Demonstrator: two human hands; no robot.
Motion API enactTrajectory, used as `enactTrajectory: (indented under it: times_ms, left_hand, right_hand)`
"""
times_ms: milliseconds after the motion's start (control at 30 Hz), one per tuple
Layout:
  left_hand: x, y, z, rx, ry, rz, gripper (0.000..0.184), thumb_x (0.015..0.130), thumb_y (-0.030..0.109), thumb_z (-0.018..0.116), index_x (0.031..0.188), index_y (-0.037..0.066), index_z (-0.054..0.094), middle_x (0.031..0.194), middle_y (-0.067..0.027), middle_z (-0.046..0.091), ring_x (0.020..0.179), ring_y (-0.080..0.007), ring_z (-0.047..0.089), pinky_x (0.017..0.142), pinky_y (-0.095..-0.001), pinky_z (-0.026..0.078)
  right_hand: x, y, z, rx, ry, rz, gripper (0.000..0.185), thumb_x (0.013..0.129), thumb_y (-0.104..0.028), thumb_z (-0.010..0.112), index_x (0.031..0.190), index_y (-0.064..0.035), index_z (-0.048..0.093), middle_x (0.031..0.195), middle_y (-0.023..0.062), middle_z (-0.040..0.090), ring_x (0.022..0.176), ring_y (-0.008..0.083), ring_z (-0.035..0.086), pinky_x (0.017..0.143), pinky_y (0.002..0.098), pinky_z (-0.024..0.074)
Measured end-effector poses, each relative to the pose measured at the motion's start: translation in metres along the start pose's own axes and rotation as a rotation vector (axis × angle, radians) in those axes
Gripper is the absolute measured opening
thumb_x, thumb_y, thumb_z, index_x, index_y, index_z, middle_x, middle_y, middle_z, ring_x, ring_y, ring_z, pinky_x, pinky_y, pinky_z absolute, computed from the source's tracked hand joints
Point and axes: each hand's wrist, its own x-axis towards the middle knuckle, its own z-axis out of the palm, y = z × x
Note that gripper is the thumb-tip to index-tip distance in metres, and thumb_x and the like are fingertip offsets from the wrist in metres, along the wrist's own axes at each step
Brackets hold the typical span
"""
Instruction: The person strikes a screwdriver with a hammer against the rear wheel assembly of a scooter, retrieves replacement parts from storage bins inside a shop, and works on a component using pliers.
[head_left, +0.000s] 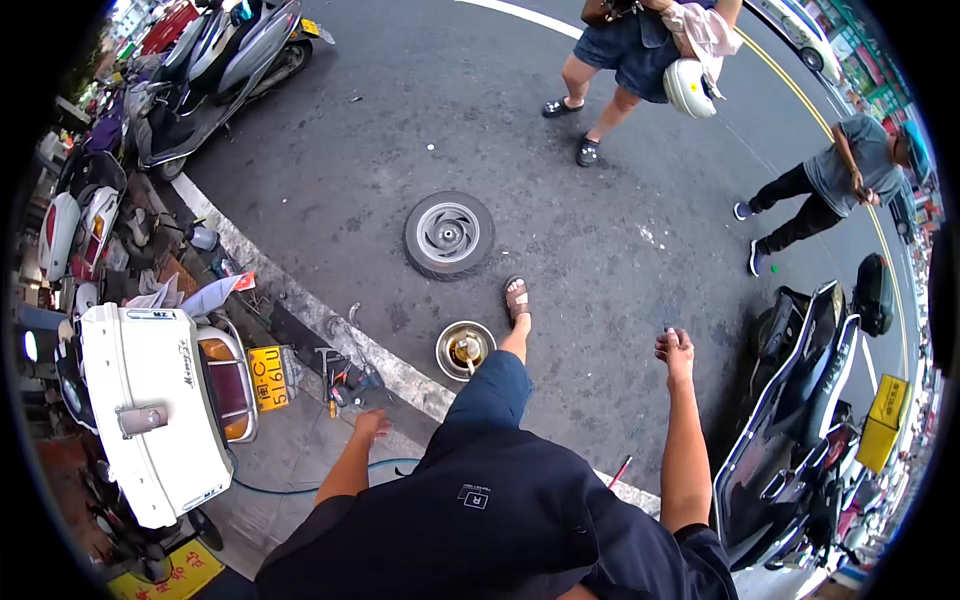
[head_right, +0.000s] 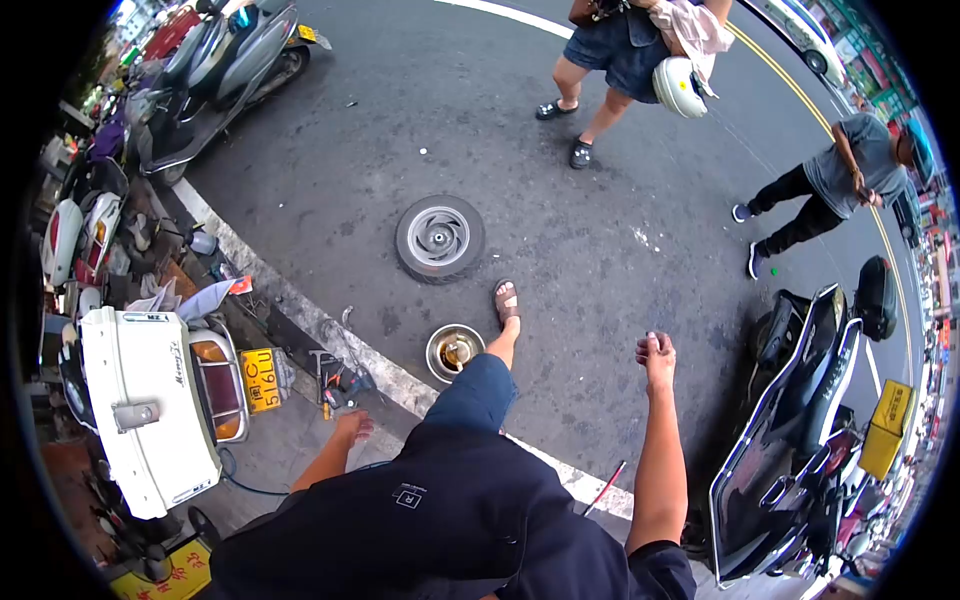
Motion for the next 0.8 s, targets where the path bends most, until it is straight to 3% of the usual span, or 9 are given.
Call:
enactTrajectory:
  times_ms: [167, 200, 300, 400, 433, 567, 633, 733, 800]
  left_hand:
    - [0.056, 0.145, 0.123, 0.028, -0.136, 0.018, 0.041, 0.082, 0.029, 0.065, 0.118, 0.01, 0.059, 0.086, -0.0063, 0.066, 0.072, -0.0193, 0.063, 0.063, -0.0388, 0.05]
    - [0.031, 0.205, 0.146, 0.062, -0.088, 0.031, 0.037, 0.083, 0.026, 0.064, 0.116, 0.01, 0.061, 0.086, -0.0058, 0.066, 0.073, -0.0162, 0.063, 0.061, -0.0351, 0.05]
    - [-0.005, 0.353, 0.167, 0.128, -0.205, 0.517, 0.033, 0.088, 0.019, 0.064, 0.115, 0.002, 0.061, 0.089, -0.0058, 0.067, 0.076, -0.0122, 0.062, 0.067, -0.025, 0.05]
    - [-0.025, 0.472, 0.159, -0.015, -0.204, 0.702, 0.031, 0.091, 0.02, 0.06, 0.118, 0.004, 0.06, 0.093, -0.0057, 0.068, 0.079, -0.0115, 0.062, 0.069, -0.0253, 0.049]
    - [-0.022, 0.5, 0.153, -0.068, -0.191, 0.769, 0.031, 0.092, 0.021, 0.06, 0.119, 0.005, 0.059, 0.096, -0.0059, 0.068, 0.082, -0.0108, 0.063, 0.069, -0.0249, 0.049]
    - [0.028, 0.567, 0.129, -0.18, 0.015, 0.712, 0.033, 0.092, 0.022, 0.06, 0.12, 0.006, 0.058, 0.094, -0.0057, 0.068, 0.08, -0.012, 0.063, 0.068, -0.0259, 0.05]
    - [0.077, 0.564, 0.124, -0.428, 0.157, 0.496, 0.029, 0.091, 0.02, 0.06, 0.116, 0.005, 0.059, 0.089, -0.005, 0.067, 0.073, -0.0119, 0.063, 0.063, -0.0254, 0.05]
    - [0.144, 0.514, 0.129, -0.593, 0.339, 0.24, 0.022, 0.091, 0.022, 0.059, 0.108, 0.009, 0.061, 0.082, -0.0035, 0.065, 0.066, -0.0119, 0.061, 0.058, -0.0262, 0.05]
    - [0.179, 0.446, 0.131, -0.701, 0.312, -0.083, 0.024, 0.09, 0.026, 0.059, 0.11, 0.011, 0.059, 0.084, -0.0049, 0.065, 0.071, -0.0156, 0.063, 0.06, -0.0298, 0.05]
  right_hand:
    - [0.086, -0.028, 0.089, -0.516, -0.546, -0.193, 0.026, 0.094, -0.026, 0.057, 0.105, -0.0022, 0.059, 0.081, 0.0077, 0.065, 0.068, 0.0146, 0.063, 0.059, 0.0274, 0.0514]
    - [0.112, -0.009, 0.096, -0.522, -0.583, -0.087, 0.024, 0.093, -0.025, 0.057, 0.104, -0.0031, 0.058, 0.079, 0.0082, 0.065, 0.066, 0.0153, 0.063, 0.058, 0.0283, 0.0513]
    - [0.169, 0.012, 0.091, -0.414, -0.648, 0.42, 0.017, 0.093, -0.02, 0.055, 0.103, -0.0056, 0.057, 0.072, 0.0094, 0.061, 0.058, 0.0168, 0.059, 0.05, 0.0316, 0.0491]
    - [0.23, -0.02, 0.1, -0.494, -0.52, 0.554, 0.013, 0.092, -0.017, 0.054, 0.101, -0.0073, 0.056, 0.066, 0.0086, 0.056, 0.052, 0.0169, 0.055, 0.043, 0.0326, 0.0451]
    - [0.259, -0.027, 0.104, -0.342, -0.429, 0.628, 0.014, 0.091, -0.017, 0.053, 0.1, -0.0077, 0.056, 0.066, 0.0084, 0.055, 0.051, 0.0176, 0.055, 0.042, 0.0329, 0.0452]
    - [0.354, -0.095, 0.174, -0.186, -0.34, 0.606, 0.015, 0.09, -0.019, 0.054, 0.101, -0.0085, 0.055, 0.07, 0.01, 0.059, 0.051, 0.0204, 0.057, 0.043, 0.0337, 0.048]
    - [0.405, -0.153, 0.233, -0.258, -0.403, 0.558, 0.016, 0.091, -0.019, 0.054, 0.102, -0.0081, 0.055, 0.073, 0.0115, 0.061, 0.052, 0.0206, 0.057, 0.043, 0.0331, 0.0486]
    - [0.485, -0.213, 0.302, -0.364, -0.558, 0.442, 0.017, 0.091, -0.02, 0.054, 0.103, -0.0071, 0.054, 0.075, 0.0121, 0.061, 0.052, 0.0193, 0.057, 0.043, 0.0321, 0.0478]
    - [0.549, -0.27, 0.378, -0.451, -0.614, 0.437, 0.019, 0.091, -0.022, 0.055, 0.102, -0.0062, 0.054, 0.073, 0.0111, 0.06, 0.053, 0.0187, 0.057, 0.043, 0.0317, 0.0478]
